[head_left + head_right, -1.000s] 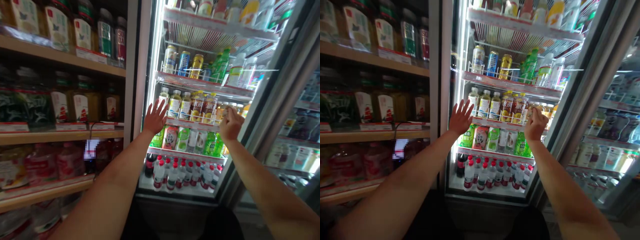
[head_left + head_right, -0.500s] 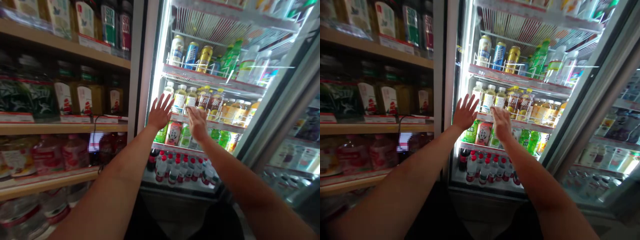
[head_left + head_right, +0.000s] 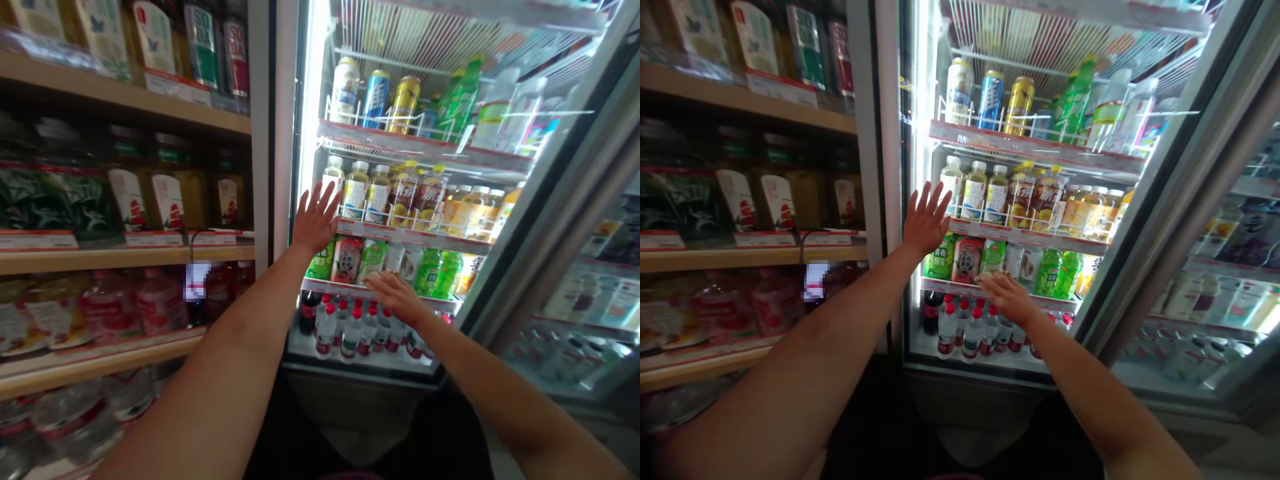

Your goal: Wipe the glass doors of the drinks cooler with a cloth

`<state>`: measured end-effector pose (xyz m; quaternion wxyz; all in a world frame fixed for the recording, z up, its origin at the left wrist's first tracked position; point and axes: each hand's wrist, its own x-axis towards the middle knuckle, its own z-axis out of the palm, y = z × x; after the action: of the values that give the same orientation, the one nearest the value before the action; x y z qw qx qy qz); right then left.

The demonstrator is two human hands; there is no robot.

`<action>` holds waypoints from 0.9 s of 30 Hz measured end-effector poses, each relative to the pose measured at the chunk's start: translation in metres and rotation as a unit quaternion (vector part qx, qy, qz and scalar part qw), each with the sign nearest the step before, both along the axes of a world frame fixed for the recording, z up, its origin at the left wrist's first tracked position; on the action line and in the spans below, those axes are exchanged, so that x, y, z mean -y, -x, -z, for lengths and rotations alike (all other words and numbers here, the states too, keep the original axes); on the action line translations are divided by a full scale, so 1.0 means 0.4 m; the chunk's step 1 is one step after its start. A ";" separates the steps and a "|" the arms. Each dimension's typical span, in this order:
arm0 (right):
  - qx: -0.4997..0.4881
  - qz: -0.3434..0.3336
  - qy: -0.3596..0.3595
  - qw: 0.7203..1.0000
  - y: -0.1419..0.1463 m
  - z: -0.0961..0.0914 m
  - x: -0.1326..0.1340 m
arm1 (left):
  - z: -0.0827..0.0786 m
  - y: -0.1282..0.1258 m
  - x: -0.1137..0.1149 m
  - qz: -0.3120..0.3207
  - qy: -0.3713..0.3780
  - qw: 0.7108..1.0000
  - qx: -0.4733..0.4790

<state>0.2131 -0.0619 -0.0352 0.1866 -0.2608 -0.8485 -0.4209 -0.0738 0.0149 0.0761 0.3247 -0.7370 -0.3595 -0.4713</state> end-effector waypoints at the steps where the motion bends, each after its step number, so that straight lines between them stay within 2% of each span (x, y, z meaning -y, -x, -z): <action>1: -0.004 0.009 -0.008 1.000 -0.030 -0.003 0.005 | 0.000 -0.001 0.001 -0.005 0.001 1.000 -0.002; 7: -0.108 0.078 -0.071 0.989 -0.222 -0.055 0.031 | 0.001 -0.003 0.005 -0.021 0.005 1.000 -0.009; 11: -0.237 0.110 -0.139 0.955 -0.312 -0.118 0.022 | 0.001 -0.004 0.003 -0.024 0.002 1.000 -0.008; 14: -0.315 0.111 -0.186 0.924 -0.333 -0.182 0.002 | 0.001 -0.004 0.002 -0.028 0.001 1.000 -0.009; 17: -0.363 0.102 -0.222 0.899 -0.306 -0.250 -0.021 | 0.003 -0.004 0.004 -0.024 0.005 1.000 -0.011; 21: -0.408 0.085 -0.223 0.881 -0.205 -0.314 -0.047 | 0.005 -0.005 0.008 -0.026 0.003 1.000 -0.009; 24: -0.407 0.061 -0.197 0.890 -0.105 -0.328 -0.060 | 0.000 -0.007 0.011 -0.032 -0.001 0.999 -0.008; 27: -0.369 0.038 -0.154 0.916 -0.013 -0.315 -0.065 | 0.001 -0.012 0.013 -0.039 -0.001 0.999 -0.007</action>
<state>0.2181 -0.0359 0.0908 0.5087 -0.3977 -0.6330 -0.4271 -0.0691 0.0098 0.0755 0.3456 -0.7257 -0.3852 -0.4534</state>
